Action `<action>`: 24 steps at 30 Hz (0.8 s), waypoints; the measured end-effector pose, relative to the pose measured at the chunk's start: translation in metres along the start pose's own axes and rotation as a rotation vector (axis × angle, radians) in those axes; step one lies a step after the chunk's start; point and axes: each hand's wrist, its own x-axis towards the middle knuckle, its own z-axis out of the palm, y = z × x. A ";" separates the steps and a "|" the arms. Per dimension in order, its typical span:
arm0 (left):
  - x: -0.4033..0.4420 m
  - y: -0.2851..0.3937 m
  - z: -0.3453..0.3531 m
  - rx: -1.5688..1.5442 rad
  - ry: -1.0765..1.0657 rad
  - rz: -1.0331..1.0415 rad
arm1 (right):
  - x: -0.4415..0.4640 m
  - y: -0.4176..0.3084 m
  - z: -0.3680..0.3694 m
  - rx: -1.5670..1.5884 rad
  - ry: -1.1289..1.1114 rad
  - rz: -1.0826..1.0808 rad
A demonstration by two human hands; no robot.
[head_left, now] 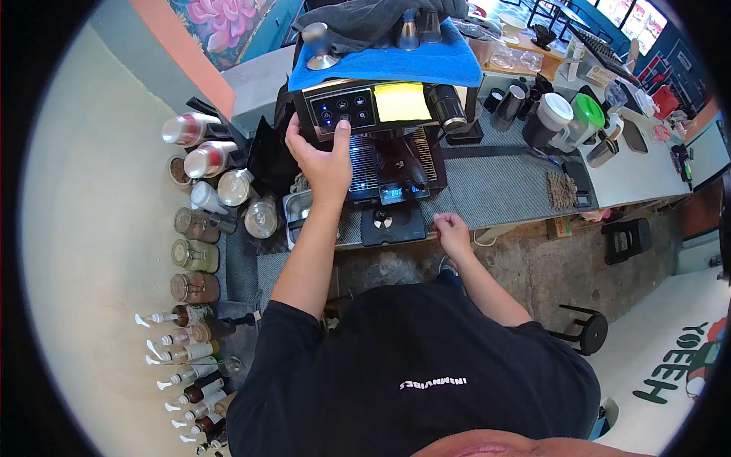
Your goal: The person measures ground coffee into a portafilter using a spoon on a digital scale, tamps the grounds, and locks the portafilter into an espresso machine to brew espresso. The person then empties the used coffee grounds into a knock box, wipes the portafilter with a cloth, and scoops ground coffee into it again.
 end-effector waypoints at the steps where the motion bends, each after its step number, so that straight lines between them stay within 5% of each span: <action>1: 0.001 0.001 0.000 0.037 0.013 0.005 | -0.002 -0.003 0.002 -0.011 -0.008 -0.002; 15: 0.009 0.000 0.001 0.251 0.057 0.033 | -0.024 -0.061 0.069 -0.709 -0.238 -0.704; 24: 0.007 0.015 -0.009 0.311 0.012 -0.051 | -0.016 -0.057 0.077 -0.939 -0.248 -0.721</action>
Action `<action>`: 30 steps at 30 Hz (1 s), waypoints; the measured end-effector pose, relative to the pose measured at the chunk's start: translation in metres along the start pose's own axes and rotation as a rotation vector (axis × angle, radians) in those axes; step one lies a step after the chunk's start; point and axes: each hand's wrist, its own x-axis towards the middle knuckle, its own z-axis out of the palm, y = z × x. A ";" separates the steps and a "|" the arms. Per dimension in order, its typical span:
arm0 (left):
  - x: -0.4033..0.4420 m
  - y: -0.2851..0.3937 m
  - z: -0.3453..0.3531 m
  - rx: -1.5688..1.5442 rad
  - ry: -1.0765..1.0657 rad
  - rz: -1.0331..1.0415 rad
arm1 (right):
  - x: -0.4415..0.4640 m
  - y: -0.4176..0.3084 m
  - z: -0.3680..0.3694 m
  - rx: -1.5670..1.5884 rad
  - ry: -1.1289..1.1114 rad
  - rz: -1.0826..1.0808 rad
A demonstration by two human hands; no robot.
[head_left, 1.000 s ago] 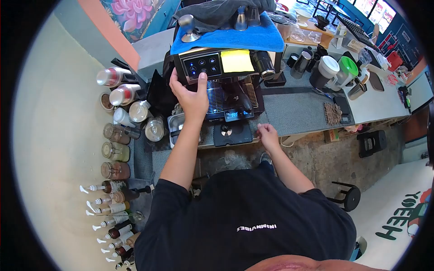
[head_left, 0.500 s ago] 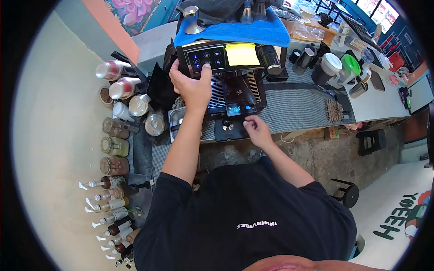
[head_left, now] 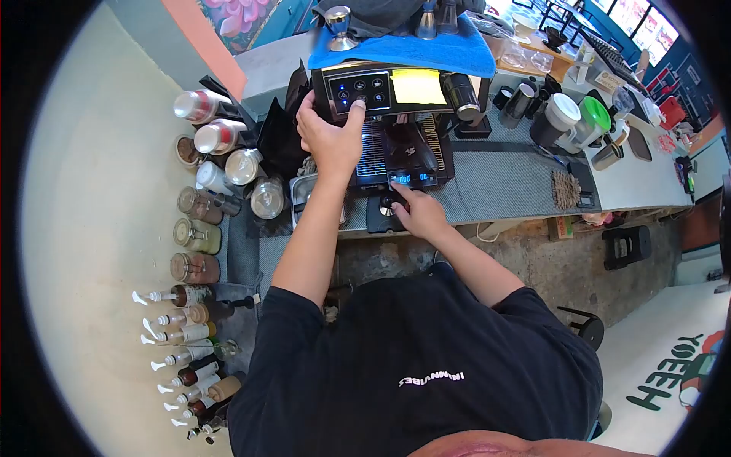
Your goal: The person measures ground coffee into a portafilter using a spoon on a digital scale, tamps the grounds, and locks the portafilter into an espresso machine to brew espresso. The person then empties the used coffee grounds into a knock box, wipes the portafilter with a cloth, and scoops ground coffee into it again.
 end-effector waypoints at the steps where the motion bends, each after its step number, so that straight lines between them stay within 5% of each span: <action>1: 0.000 0.000 0.000 0.002 -0.001 0.005 | 0.000 0.002 0.001 -0.017 -0.012 0.003; 13: -0.051 -0.064 -0.004 -0.077 0.001 0.210 | -0.009 -0.007 -0.015 -0.139 -0.059 -0.016; 17: -0.125 -0.112 -0.023 -0.493 -0.330 -0.260 | -0.023 0.012 -0.015 -0.018 -0.038 -0.028; 22: -0.193 -0.132 -0.048 -0.344 -0.701 -0.548 | -0.044 0.044 -0.026 0.169 -0.043 -0.005; 27: -0.199 -0.121 -0.038 -0.295 -0.912 -0.665 | -0.041 0.072 -0.041 0.316 0.004 0.029; 30: -0.200 -0.109 -0.011 -0.283 -0.969 -0.637 | -0.023 0.095 -0.056 0.519 0.049 0.227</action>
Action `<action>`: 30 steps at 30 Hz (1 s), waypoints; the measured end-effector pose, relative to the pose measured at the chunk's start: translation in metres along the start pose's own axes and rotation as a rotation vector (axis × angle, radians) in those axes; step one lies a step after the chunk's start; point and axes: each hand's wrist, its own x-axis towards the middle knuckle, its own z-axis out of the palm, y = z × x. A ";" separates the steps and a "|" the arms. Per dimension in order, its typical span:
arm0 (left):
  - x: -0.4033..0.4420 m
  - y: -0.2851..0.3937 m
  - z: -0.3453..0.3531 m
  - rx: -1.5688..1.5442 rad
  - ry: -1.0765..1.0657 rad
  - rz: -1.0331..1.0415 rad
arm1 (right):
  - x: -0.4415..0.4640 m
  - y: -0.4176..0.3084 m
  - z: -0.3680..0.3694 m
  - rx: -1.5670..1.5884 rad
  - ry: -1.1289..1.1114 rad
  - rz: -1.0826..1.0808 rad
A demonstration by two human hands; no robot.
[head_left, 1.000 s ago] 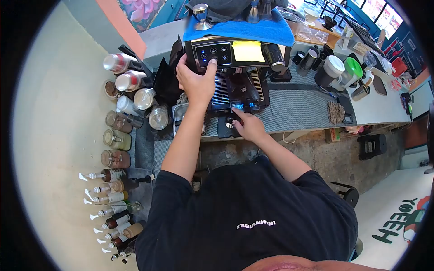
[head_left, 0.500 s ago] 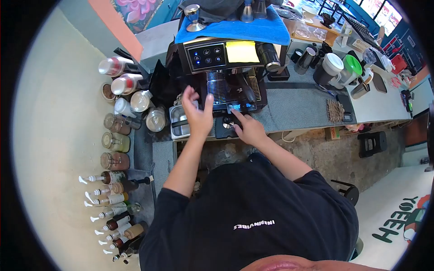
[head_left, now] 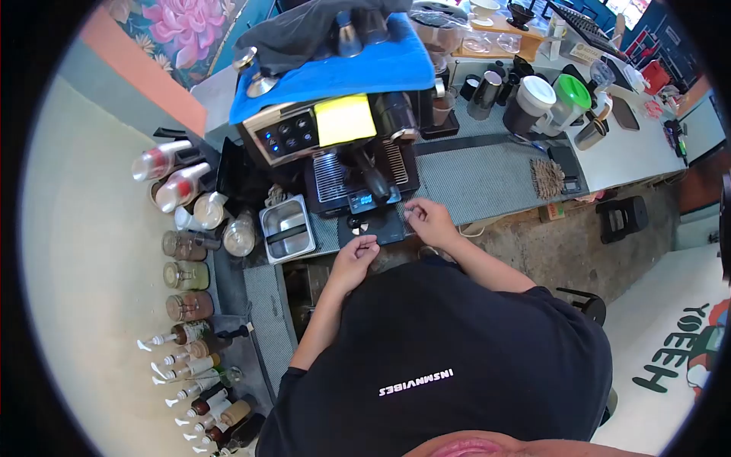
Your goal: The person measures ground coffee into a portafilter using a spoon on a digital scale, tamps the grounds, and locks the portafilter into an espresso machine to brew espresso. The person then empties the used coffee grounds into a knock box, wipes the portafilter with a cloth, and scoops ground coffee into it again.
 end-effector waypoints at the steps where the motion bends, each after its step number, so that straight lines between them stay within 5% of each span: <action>1: 0.005 0.006 0.006 -0.001 -0.019 0.008 | 0.010 0.006 -0.007 0.036 0.046 0.036; 9: 0.034 0.047 0.038 0.038 -0.108 -0.064 | 0.134 0.102 -0.083 -0.057 0.410 0.125; 13: 0.043 0.041 0.049 0.029 -0.069 -0.120 | 0.204 0.088 -0.104 -0.272 0.605 0.179; 21: 0.036 0.040 0.079 -0.077 0.117 -0.190 | 0.275 0.090 -0.104 -0.233 0.525 0.234; 30: 0.037 0.036 0.100 -0.128 0.197 -0.241 | 0.266 0.117 -0.116 -0.176 0.431 -0.041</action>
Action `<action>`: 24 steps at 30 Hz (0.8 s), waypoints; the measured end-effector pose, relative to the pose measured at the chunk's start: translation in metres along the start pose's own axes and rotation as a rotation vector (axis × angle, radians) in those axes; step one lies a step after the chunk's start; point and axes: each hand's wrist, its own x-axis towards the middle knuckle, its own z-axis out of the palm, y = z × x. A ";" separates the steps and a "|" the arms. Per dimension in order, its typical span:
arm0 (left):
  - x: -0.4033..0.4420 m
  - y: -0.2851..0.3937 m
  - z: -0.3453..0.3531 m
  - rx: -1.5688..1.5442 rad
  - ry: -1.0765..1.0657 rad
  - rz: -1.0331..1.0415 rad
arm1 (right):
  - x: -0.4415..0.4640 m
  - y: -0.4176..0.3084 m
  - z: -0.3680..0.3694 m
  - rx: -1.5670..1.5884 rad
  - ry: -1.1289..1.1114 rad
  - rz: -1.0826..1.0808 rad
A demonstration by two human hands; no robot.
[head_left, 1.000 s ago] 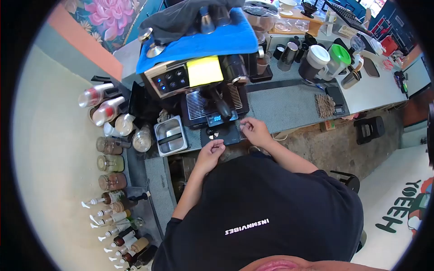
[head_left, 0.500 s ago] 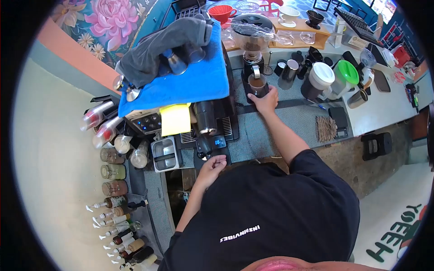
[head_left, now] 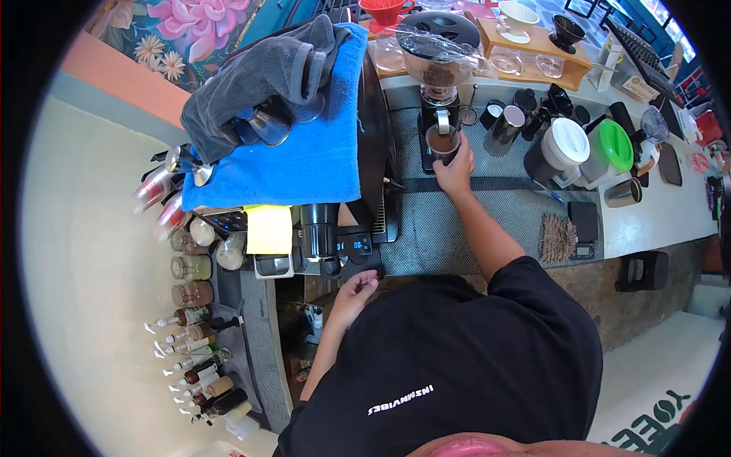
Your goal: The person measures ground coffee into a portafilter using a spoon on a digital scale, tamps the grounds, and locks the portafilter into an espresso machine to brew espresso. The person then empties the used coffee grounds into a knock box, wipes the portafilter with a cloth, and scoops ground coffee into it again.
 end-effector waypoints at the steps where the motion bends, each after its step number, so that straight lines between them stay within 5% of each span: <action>1: 0.002 0.001 0.002 0.010 -0.012 0.003 | -0.002 0.001 -0.003 -0.001 0.018 -0.018; 10: 0.018 0.017 0.012 0.076 -0.137 0.044 | -0.083 0.021 -0.061 -0.138 -0.054 -0.230; 19: 0.009 0.016 -0.025 0.140 -0.267 0.086 | -0.205 -0.038 -0.083 0.049 -0.633 -0.255; 24: -0.011 -0.003 -0.062 0.185 -0.291 0.138 | -0.240 -0.048 -0.039 -0.149 -0.520 -0.254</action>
